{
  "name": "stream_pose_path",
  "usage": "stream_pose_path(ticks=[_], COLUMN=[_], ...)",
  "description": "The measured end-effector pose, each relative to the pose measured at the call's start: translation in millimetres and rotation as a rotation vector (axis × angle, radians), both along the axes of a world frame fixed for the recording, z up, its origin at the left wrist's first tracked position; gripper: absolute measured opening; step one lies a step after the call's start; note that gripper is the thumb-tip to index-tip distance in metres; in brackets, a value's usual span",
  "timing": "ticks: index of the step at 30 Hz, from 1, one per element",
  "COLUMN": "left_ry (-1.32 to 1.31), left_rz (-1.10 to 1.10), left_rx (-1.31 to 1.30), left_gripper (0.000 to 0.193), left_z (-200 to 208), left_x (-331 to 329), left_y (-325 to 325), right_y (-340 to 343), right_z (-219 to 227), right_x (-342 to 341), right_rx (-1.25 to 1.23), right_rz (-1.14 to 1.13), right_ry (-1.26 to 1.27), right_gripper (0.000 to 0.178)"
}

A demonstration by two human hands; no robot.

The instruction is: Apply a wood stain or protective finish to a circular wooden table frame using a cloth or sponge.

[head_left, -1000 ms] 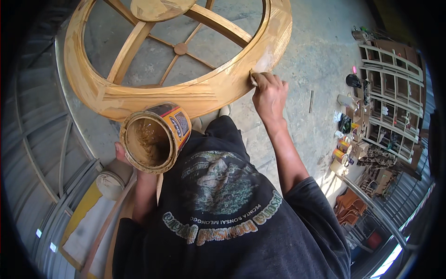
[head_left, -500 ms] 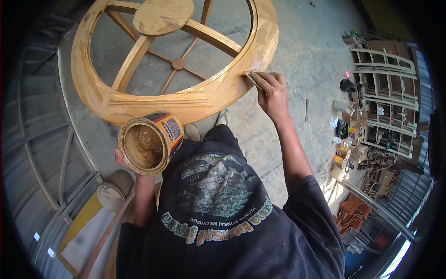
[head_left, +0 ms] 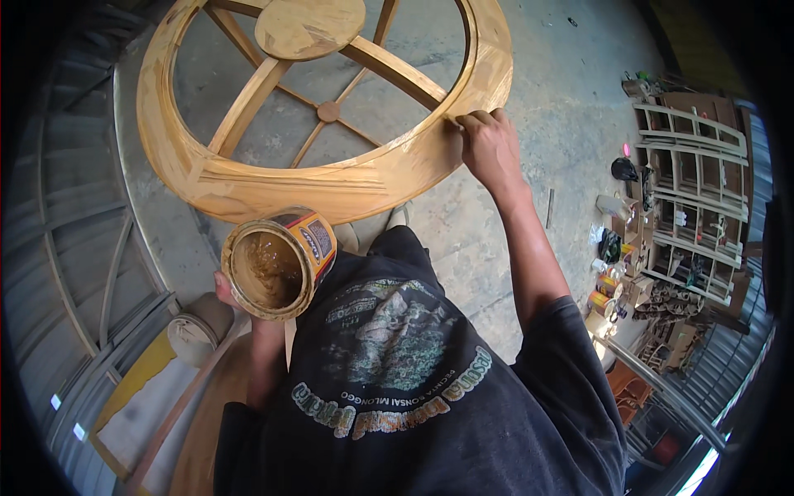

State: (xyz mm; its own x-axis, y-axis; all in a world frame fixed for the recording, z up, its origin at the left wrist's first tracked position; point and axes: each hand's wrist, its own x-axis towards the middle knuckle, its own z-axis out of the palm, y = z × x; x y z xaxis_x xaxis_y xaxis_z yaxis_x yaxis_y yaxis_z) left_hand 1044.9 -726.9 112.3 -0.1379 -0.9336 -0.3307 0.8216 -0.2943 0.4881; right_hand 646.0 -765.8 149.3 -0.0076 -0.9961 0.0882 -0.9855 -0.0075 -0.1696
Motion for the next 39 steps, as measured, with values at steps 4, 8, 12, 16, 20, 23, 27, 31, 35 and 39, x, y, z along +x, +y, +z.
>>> stream_pose_path(ticks=[4, 8, 12, 16, 20, 23, 27, 31, 35, 39], left_ry=[0.049, -0.057, -0.038, -0.05, -0.079, -0.006, 0.026, 0.038, -0.019, -0.114], left_rz=[-0.051, -0.032, -0.057, -0.052, -0.042, -0.045, -0.02, -0.032, -0.006, -0.028], left_rx=[0.004, 0.04, 0.02, 0.048, 0.081, 0.099, 0.117, 0.042, 0.11, 0.145], left_gripper=[0.092, 0.092, 0.092, 0.092, 0.092, 0.093, 0.095, 0.102, 0.106, 0.107], left_z=[5.4, 10.3, 12.3, 21.9, 17.6, 10.3, 4.8, -3.1, 0.5, -4.5], left_x=[-19.1, -38.1, -54.4, -75.9, -97.1, -105.9, -116.3, -117.8, -129.7, -134.6], left_y=[-4.2, -6.3, -3.4, 2.3, 17.7, 26.2, 39.3, 51.4, 52.8, 50.1], right_y=[-8.8, 23.1, 53.4, 55.4, 39.2, 23.1, 18.8, 24.9, -17.1, -38.0], right_z=[-25.5, -16.0, 4.1, -20.3, -50.2, -60.2, -71.8, -51.6, -49.6, -59.0], right_x=[-4.7, 30.1, -16.0, -117.5, -167.5, -179.5, -179.9, -170.1, -191.6, -185.3], right_rx=[-0.127, -0.074, -0.05, -0.294, -0.435, -0.424, -0.407, -0.174, -0.265, -0.139], right_rz=[-0.112, 0.028, -0.195, -0.276, 0.057, 0.071, 0.101, 0.1, 0.06, 0.01], right_ry=[0.07, -0.115, -0.413, -0.279, -0.053, -0.041, -0.003, -0.056, -0.056, 0.017], right_gripper=[0.007, 0.011, 0.015, 0.018, 0.031, 0.037, 0.036, 0.028, 0.018, 0.019])
